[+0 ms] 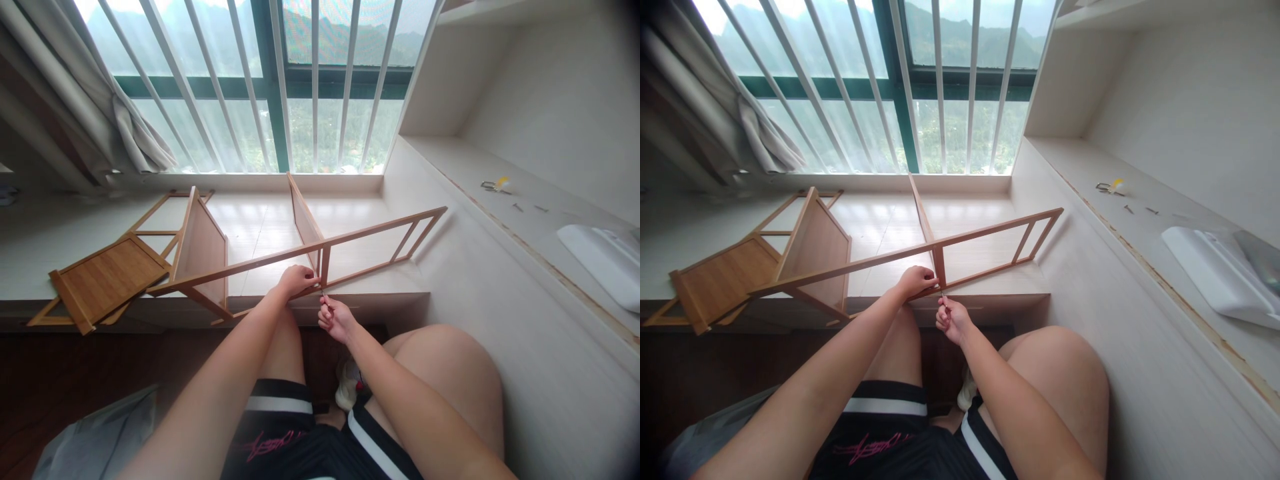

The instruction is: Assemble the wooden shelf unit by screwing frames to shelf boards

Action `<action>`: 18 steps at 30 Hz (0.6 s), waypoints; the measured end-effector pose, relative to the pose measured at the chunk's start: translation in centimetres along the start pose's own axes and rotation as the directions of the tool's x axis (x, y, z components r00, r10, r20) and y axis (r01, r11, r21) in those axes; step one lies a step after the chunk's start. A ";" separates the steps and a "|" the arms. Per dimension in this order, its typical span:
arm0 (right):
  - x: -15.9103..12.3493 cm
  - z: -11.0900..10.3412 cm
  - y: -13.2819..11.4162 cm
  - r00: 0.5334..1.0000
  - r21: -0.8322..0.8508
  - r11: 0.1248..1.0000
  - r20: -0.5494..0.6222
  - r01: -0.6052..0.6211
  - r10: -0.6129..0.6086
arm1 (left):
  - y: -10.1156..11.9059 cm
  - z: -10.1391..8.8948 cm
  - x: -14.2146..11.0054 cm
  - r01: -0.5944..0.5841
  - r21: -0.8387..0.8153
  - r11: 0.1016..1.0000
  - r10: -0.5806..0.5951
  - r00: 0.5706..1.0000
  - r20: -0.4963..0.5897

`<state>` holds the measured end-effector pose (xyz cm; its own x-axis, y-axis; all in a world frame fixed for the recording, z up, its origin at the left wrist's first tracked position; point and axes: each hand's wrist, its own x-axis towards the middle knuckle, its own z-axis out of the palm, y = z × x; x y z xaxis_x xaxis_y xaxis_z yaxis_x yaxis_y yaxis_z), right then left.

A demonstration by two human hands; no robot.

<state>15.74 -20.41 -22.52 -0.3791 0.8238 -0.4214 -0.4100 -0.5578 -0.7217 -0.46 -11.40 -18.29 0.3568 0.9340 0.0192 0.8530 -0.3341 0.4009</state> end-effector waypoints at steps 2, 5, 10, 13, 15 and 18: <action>-0.1 -0.2 -0.1 0.999 0.017 1.000 0.029 -0.023 0.022 | 0.0 0.0 0.0 0.012 -0.004 1.000 -0.012 1.000 0.001; 0.0 -0.2 0.2 1.000 -0.027 1.000 -0.028 0.006 -0.007 | 0.0 0.1 0.0 0.019 -0.011 1.000 -0.019 1.000 -0.001; 0.3 0.1 1.1 0.986 -0.126 0.988 -0.136 0.085 -0.102 | -0.1 0.2 0.0 0.014 -0.016 1.000 -0.014 1.000 -0.013; 0.3 0.0 1.3 0.949 -0.335 0.930 -0.212 0.152 -0.232 | -0.2 0.2 0.1 0.015 -0.018 1.000 -0.015 1.000 -0.013; 0.2 -0.1 1.3 0.912 -0.529 0.831 -0.233 0.174 -0.339 | -0.2 0.2 0.1 0.013 -0.022 1.000 -0.013 1.000 -0.016; -0.2 -0.2 1.2 0.864 -0.756 0.637 -0.214 0.149 -0.456 | -0.1 0.2 0.1 0.019 -0.031 0.999 -0.019 1.000 -0.013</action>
<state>15.53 -21.25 -23.39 0.0369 0.9877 -0.1522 0.3093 -0.1561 -0.9381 -0.47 -11.31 -18.54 0.3355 0.9417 0.0235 0.8472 -0.3126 0.4296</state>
